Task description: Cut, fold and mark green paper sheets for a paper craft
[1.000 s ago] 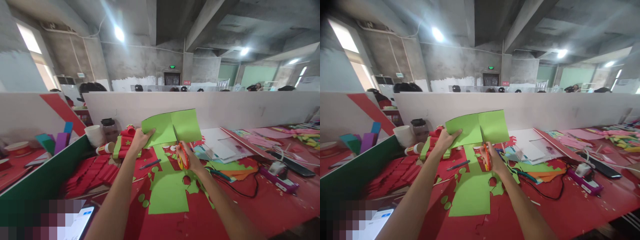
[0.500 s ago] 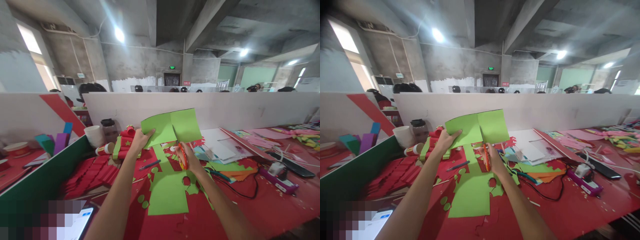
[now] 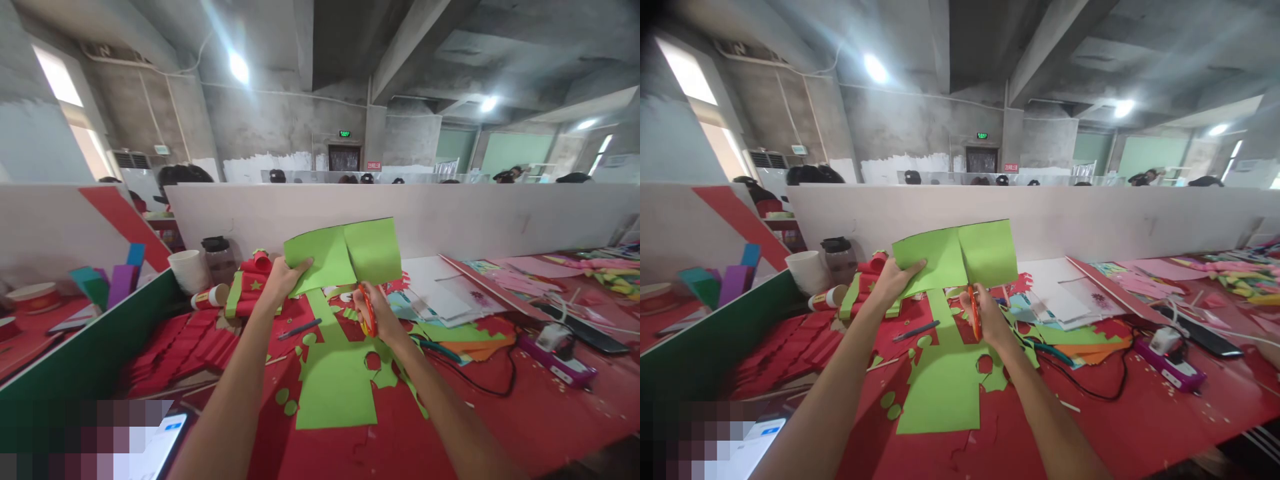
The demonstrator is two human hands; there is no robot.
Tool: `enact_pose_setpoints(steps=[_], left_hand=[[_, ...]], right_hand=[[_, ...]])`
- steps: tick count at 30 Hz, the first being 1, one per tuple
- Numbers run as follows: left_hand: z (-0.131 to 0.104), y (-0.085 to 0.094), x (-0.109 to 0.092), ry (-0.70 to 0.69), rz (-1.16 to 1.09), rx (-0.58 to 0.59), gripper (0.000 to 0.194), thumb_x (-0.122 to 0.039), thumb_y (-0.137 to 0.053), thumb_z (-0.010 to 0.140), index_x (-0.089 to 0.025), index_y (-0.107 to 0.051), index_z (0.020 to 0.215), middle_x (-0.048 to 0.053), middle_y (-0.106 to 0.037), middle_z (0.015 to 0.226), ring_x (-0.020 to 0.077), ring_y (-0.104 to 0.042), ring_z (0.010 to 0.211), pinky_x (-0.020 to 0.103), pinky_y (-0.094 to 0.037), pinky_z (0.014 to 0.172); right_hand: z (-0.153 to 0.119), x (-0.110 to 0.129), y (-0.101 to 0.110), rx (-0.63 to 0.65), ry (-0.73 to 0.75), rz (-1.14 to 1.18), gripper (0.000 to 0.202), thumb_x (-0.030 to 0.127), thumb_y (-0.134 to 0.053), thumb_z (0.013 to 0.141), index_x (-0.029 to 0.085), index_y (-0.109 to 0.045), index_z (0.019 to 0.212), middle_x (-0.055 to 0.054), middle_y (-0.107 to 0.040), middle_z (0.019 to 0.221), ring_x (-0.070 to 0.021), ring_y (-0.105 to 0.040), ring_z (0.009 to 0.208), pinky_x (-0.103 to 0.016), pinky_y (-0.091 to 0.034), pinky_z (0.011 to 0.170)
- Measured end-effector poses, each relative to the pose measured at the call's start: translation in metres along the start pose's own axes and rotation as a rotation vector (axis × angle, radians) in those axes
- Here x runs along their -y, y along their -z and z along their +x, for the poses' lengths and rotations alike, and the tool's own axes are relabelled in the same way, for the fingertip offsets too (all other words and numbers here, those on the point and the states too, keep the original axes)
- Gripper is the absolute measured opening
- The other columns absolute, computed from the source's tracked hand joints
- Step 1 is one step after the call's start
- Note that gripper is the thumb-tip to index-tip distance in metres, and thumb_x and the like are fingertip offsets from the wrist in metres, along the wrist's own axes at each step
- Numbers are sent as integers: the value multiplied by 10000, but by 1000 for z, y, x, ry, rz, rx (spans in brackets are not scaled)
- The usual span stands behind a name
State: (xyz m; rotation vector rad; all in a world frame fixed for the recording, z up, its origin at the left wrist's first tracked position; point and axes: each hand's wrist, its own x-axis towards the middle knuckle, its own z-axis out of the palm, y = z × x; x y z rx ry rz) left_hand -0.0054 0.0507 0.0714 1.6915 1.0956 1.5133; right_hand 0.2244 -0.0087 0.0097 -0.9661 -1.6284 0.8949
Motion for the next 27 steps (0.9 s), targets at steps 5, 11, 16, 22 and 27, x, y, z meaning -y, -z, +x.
enact_pose_setpoints(steps=[5, 11, 16, 22, 27], left_hand=[[-3, -1, -5, -21, -4, 56, 454, -419, -751, 739, -142, -711, 1097, 108, -725, 1099, 242, -687, 920, 352, -552, 819], [-5, -2, -4, -30, -12, 81, 513, -431, -746, 742, -137, -684, 1159, 107, -730, 1084, 242, -690, 900, 347, -560, 796], [-3, -3, -3, -27, -1, 59, 512, -449, -748, 734, -133, -697, 1134, 118, -733, 1064, 244, -691, 870, 353, -564, 775], [-3, -5, -3, -29, 13, 57, 484, -471, -723, 751, -126, -709, 1091, 116, -737, 1042, 245, -691, 867, 348, -562, 770], [-3, -6, -3, 4, 33, 51, 460, -441, -729, 755, -120, -707, 1084, 127, -735, 1031, 236, -692, 817, 354, -570, 732]], right_hand=[[-7, 9, 1, 1, 14, -56, 432, 666, -442, 888, 237, -403, 850, 52, -482, 624, -102, -482, 467, -205, -395, 436], [-8, 9, 2, -8, 24, -60, 476, 709, -409, 875, 234, -405, 851, 48, -477, 646, -106, -495, 478, -214, -411, 439], [-5, 8, 0, -11, 25, 2, 476, 707, -463, 853, 234, -406, 842, 50, -457, 630, -104, -447, 452, -219, -365, 394], [-4, 8, 0, -36, 27, -7, 477, 703, -511, 827, 235, -417, 830, 51, -451, 600, -111, -434, 443, -221, -351, 379], [-3, 4, 1, -33, 22, 0, 441, 662, -540, 836, 232, -450, 855, 50, -469, 602, -105, -438, 444, -215, -349, 389]])
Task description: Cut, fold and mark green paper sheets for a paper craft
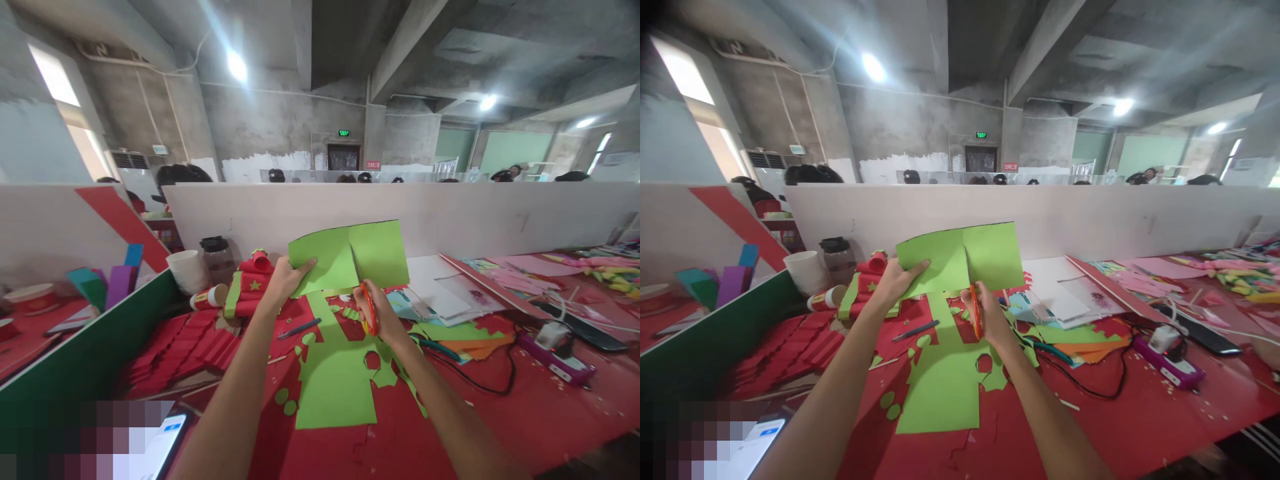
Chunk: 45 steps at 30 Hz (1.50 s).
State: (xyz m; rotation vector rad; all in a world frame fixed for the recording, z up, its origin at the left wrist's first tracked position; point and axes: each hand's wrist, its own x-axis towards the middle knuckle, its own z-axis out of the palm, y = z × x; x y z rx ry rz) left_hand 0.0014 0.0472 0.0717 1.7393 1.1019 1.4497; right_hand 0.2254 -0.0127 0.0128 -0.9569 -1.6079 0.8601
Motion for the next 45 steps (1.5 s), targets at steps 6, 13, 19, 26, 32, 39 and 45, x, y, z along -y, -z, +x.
enact_pose_setpoints(steps=[6, 13, 19, 26, 32, 39, 45], left_hand=[[0, -1, -3, -11, -6, -9, 466, -442, -749, 731, -112, -712, 1059, 129, -732, 1058, 247, -694, 844, 342, -570, 732], [-2, -3, -5, -17, -7, 8, 508, -471, -754, 712, -117, -712, 1074, 125, -739, 1040, 256, -698, 846, 342, -573, 732], [-4, -4, -10, -18, -6, 29, 524, -477, -765, 691, -111, -718, 1063, 128, -745, 1007, 262, -698, 829, 343, -574, 710], [-5, -3, -9, -44, -40, 43, 493, -450, -754, 723, -133, -707, 1097, 114, -737, 1049, 249, -696, 877, 339, -564, 767], [-6, -4, -9, -14, -31, 38, 487, -465, -722, 753, -126, -704, 1102, 127, -727, 1078, 247, -686, 887, 353, -555, 781], [-4, -3, -8, -12, -21, 15, 454, -441, -748, 731, -156, -721, 1083, 112, -726, 1101, 240, -689, 893, 342, -546, 796], [-5, -4, -10, -8, -3, 46, 474, -447, -760, 713, -135, -725, 1069, 114, -738, 1055, 250, -693, 886, 342, -545, 785]], right_hand=[[0, -1, -2, -41, 24, -10, 421, 624, -582, 832, 222, -464, 874, 55, -482, 590, -104, -462, 445, -209, -357, 403], [1, 0, -1, -21, -19, 34, 436, 643, -572, 821, 228, -440, 854, 59, -477, 598, -102, -453, 436, -214, -366, 391], [1, 0, 0, -28, -27, 21, 468, 689, -525, 828, 233, -422, 835, 45, -465, 601, -108, -463, 446, -227, -390, 394], [-5, 5, 1, -9, -11, 3, 455, 687, -476, 859, 236, -417, 861, 65, -431, 608, -100, -446, 450, -214, -384, 408], [-5, 7, 2, 2, 0, -11, 439, 677, -422, 890, 238, -429, 871, 62, -435, 604, -110, -460, 463, -224, -405, 423], [-5, 8, 5, 36, -20, -48, 466, 702, -449, 863, 239, -421, 822, 55, -450, 594, -117, -465, 468, -228, -403, 432], [-6, 10, 7, 81, -52, 59, 481, 723, -422, 860, 243, -424, 826, 52, -473, 589, -119, -483, 465, -224, -421, 422]])
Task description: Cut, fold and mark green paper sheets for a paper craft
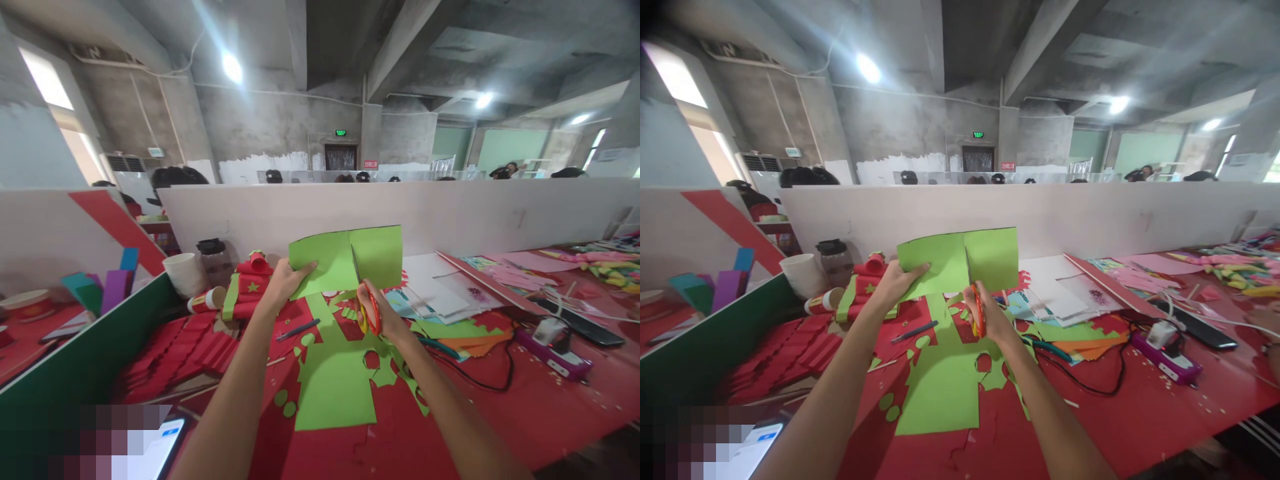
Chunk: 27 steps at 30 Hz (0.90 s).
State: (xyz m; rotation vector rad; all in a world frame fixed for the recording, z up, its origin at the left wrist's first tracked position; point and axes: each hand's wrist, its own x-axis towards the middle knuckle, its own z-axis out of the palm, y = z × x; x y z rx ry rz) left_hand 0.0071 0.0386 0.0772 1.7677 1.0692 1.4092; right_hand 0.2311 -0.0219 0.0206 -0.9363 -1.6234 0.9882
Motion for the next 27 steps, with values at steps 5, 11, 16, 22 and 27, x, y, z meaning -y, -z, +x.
enact_pose_setpoints(steps=[5, 11, 16, 22, 27], left_hand=[[-1, 0, 1, 22, 32, 42, 469, -462, -743, 728, -130, -727, 1058, 110, -750, 988, 243, -694, 819, 340, -544, 745], [0, -3, 2, 9, 6, 49, 452, -459, -744, 727, -148, -726, 1055, 98, -745, 1022, 232, -693, 825, 323, -541, 739], [-2, -6, 0, 14, -5, 51, 487, -491, -748, 711, -147, -727, 1056, 98, -744, 1017, 235, -691, 836, 328, -541, 747], [-2, -6, -2, 23, -32, 54, 499, -482, -750, 710, -130, -722, 1063, 106, -743, 1022, 249, -692, 857, 341, -545, 762], [-2, -6, 0, 9, -19, 52, 460, -469, -739, 729, -150, -725, 1060, 103, -740, 1044, 245, -692, 876, 346, -539, 781]], right_hand=[[4, -7, 1, -22, 3, 48, 481, 719, -449, 850, 240, -409, 845, 61, -478, 629, -105, -509, 486, -200, -429, 421], [6, -13, 0, -75, 13, 5, 467, 703, -443, 866, 237, -412, 868, 63, -465, 616, -107, -505, 467, -207, -429, 420], [5, -11, -1, -110, 33, -53, 457, 689, -416, 886, 235, -409, 826, 51, -461, 641, -117, -534, 499, -226, -451, 458], [7, -13, -1, -128, 22, -82, 455, 689, -426, 879, 240, -401, 812, 50, -475, 632, -112, -507, 467, -226, -422, 425], [5, -10, -3, -143, 37, -95, 430, 663, -442, 886, 241, -409, 808, 68, -445, 551, -111, -473, 433, -212, -398, 407]])
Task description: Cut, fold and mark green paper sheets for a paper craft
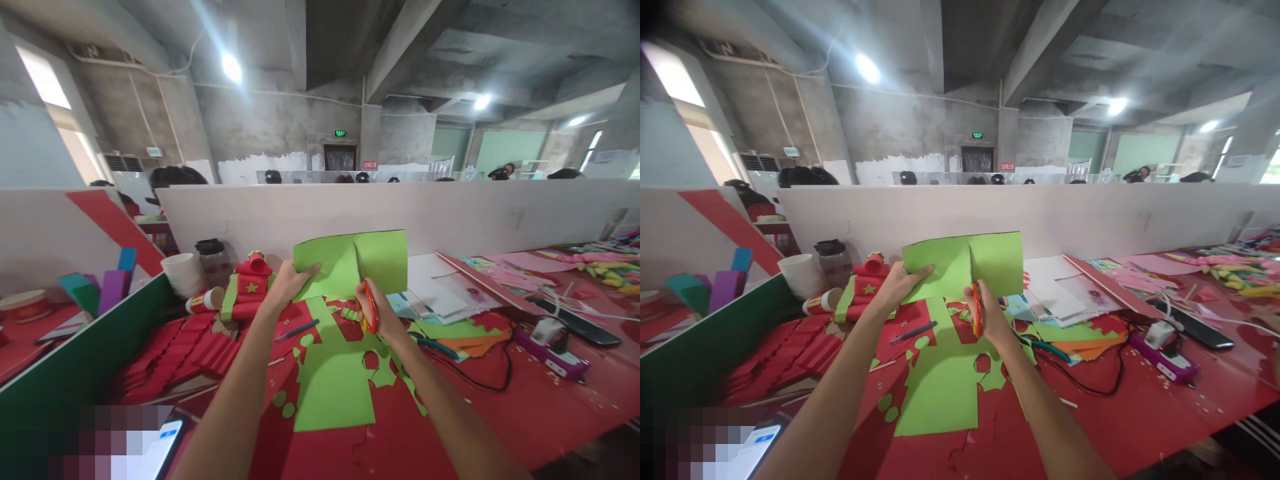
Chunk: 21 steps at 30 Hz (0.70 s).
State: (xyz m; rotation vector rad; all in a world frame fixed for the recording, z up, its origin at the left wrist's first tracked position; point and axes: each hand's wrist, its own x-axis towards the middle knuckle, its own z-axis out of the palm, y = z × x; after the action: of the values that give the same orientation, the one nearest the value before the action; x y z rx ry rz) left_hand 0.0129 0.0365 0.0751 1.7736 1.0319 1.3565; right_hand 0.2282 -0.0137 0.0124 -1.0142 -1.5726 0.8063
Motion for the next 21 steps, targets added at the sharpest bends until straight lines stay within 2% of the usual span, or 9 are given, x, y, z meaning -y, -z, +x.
enact_pose_setpoints(steps=[8, 15, 21], left_hand=[[2, 1, 6, 9, -3, 5, 454, -438, -741, 741, -166, -709, 1103, 97, -732, 1082, 235, -690, 896, 350, -527, 815], [1, 2, 4, 36, 2, 36, 462, -449, -745, 736, -164, -704, 1098, 93, -728, 1082, 237, -684, 924, 359, -522, 839], [0, 1, 2, 18, 1, 58, 497, -455, -734, 746, -151, -686, 1136, 100, -717, 1122, 256, -675, 964, 375, -517, 866]], right_hand=[[2, -3, 0, -46, 30, -9, 442, 664, -521, 846, 233, -419, 831, 83, -455, 519, -109, -484, 422, -205, -400, 414], [4, -2, 0, -33, 35, 28, 458, 684, -440, 875, 236, -403, 788, 78, -429, 538, -99, -463, 413, -202, -409, 402], [1, 2, 2, -26, 42, 23, 463, 697, -451, 864, 241, -405, 802, 76, -424, 548, -103, -437, 428, -210, -400, 411]])
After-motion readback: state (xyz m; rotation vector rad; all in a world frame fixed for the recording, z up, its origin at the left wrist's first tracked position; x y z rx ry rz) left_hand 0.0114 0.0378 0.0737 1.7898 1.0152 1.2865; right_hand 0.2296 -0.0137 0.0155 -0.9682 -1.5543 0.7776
